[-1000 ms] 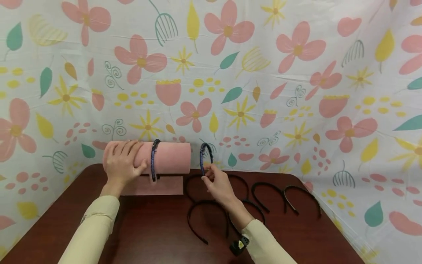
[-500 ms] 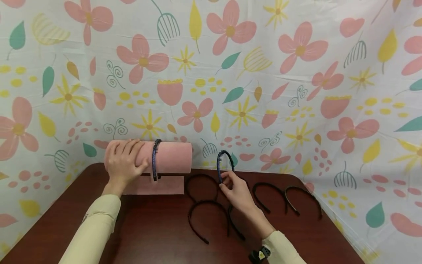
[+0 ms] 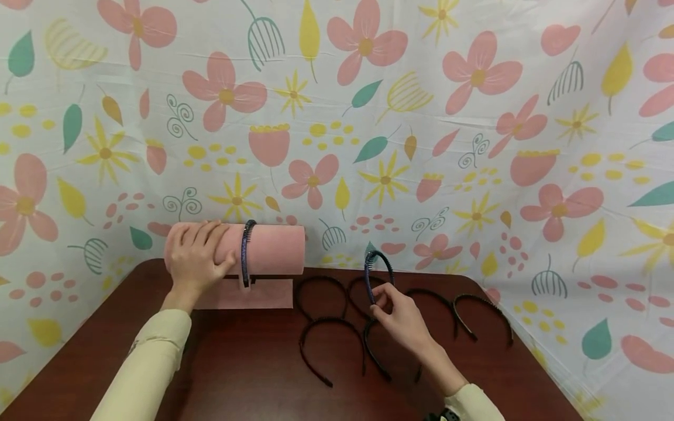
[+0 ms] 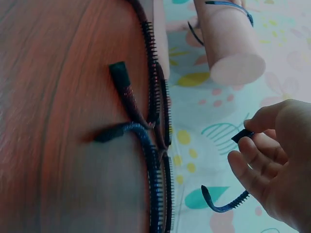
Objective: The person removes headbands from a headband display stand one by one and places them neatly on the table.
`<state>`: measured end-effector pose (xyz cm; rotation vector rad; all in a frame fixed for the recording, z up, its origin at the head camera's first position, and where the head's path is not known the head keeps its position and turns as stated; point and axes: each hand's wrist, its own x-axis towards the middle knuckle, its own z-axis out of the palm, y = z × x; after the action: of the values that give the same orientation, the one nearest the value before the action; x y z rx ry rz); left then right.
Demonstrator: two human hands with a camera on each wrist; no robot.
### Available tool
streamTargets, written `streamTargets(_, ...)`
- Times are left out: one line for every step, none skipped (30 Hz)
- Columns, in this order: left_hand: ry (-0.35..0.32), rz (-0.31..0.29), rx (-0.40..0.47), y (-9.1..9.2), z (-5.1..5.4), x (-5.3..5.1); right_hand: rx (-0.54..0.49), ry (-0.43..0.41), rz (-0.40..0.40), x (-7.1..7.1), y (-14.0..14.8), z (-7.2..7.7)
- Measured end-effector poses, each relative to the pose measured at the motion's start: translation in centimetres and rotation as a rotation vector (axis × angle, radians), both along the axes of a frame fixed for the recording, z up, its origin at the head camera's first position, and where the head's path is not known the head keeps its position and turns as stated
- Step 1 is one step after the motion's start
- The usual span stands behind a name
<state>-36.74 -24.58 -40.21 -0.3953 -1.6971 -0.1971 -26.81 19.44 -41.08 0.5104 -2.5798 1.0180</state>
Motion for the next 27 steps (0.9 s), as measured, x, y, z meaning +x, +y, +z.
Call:
streamTargets(0.0, 0.0, 0.0, 0.0, 0.0, 0.0, 0.006, 0.003, -0.003, 0.1, 0.3, -0.1)
streamTargets(-0.003, -0.001, -0.001, 0.0, 0.0, 0.0, 0.011, 0.007, -0.002, 0.2, 0.5, -0.1)
streamTargets(-0.006, -0.002, -0.001, 0.0, 0.0, 0.0, 0.016, 0.007, -0.004, 0.4, 0.7, -0.1)
streamTargets(-0.01, -0.004, 0.0, 0.1, 0.0, 0.0, 0.018, 0.008, -0.005, 0.5, 1.0, -0.2)
streamTargets(-0.014, -0.006, 0.001, 0.1, -0.1, 0.0, 0.022, 0.008, -0.009, 0.7, 1.2, -0.2)
streamTargets(-0.018, -0.007, 0.001, 0.1, -0.1, 0.0, 0.023, 0.008, -0.012, 0.8, 1.5, -0.3)
streamTargets(-0.024, -0.006, 0.001, 0.0, -0.1, 0.0, 0.02, 0.008, -0.016, 0.9, 1.7, -0.3)
streamTargets(-0.03, -0.008, 0.001, 0.0, -0.1, 0.1, 0.017, 0.008, -0.021, 1.1, 2.0, -0.3)
streamTargets(-0.036, -0.009, 0.002, 0.0, -0.1, 0.1, 0.014, 0.008, -0.028, 1.2, 2.2, -0.4)
streamTargets(-0.04, -0.011, 0.002, 0.0, -0.1, 0.1, 0.009, 0.006, -0.035, 1.3, 2.5, -0.5)
streamTargets(-0.044, -0.012, 0.001, 0.0, -0.1, 0.1, 0.007, 0.003, -0.043, 1.4, 2.7, -0.5)
streamTargets(-0.045, -0.013, 0.001, 0.0, -0.1, 0.1, 0.002, -0.002, -0.048, 1.5, 3.0, -0.6)
streamTargets(-0.045, -0.015, 0.001, 0.0, -0.1, 0.1, -0.003, -0.01, -0.054, 1.7, 3.2, -0.7)
streamTargets(-0.045, -0.014, 0.001, 0.0, -0.1, 0.1, -0.007, -0.017, -0.058, 1.8, 3.4, -0.7)
streamTargets(-0.042, -0.012, 0.0, 0.0, -0.1, 0.2, -0.011, -0.03, -0.064, 1.9, 3.7, -0.8)
streamTargets(-0.039, -0.011, -0.001, 0.0, -0.1, 0.2, -0.019, -0.042, -0.067, 2.0, 3.9, -0.8)
streamTargets(-0.035, -0.01, 0.0, 0.0, 0.0, 0.2, -0.025, -0.054, -0.072, 2.1, 4.2, -0.9)
streamTargets(-0.033, -0.01, 0.001, 0.0, 0.0, 0.2, -0.034, -0.065, -0.075, 2.2, 4.4, -0.9)
streamTargets(-0.032, -0.009, 0.001, 0.0, 0.0, 0.2, -0.038, -0.073, -0.079, 2.3, 4.6, -1.0)
streamTargets(-0.031, -0.009, 0.001, 0.0, 0.0, 0.2, -0.04, -0.079, -0.082, 2.4, 4.8, -1.0)
streamTargets(-0.029, -0.01, 0.003, 0.0, 0.1, 0.2, -0.04, -0.083, -0.086, 2.5, 5.0, -1.0)
streamTargets(-0.028, -0.01, 0.004, 0.0, 0.1, 0.1, -0.041, -0.087, -0.09, 2.6, 5.2, -1.0)
streamTargets(-0.029, -0.011, 0.005, 0.0, 0.1, 0.1, -0.04, -0.09, -0.096, 2.7, 5.4, -1.0)
streamTargets(-0.031, -0.011, 0.006, 0.1, 0.1, 0.1, -0.039, -0.095, -0.099, 2.8, 5.6, -1.0)
streamTargets(-0.033, -0.009, 0.007, 0.1, 0.1, 0.1, -0.039, -0.101, -0.104, 2.9, 5.8, -0.9)
streamTargets(-0.035, -0.008, 0.007, 0.0, 0.1, 0.2, -0.04, -0.107, -0.108, 3.0, 6.0, -0.8)
streamTargets(-0.039, -0.007, 0.007, 0.0, 0.0, 0.2, -0.039, -0.115, -0.113, 3.1, 6.1, -0.8)
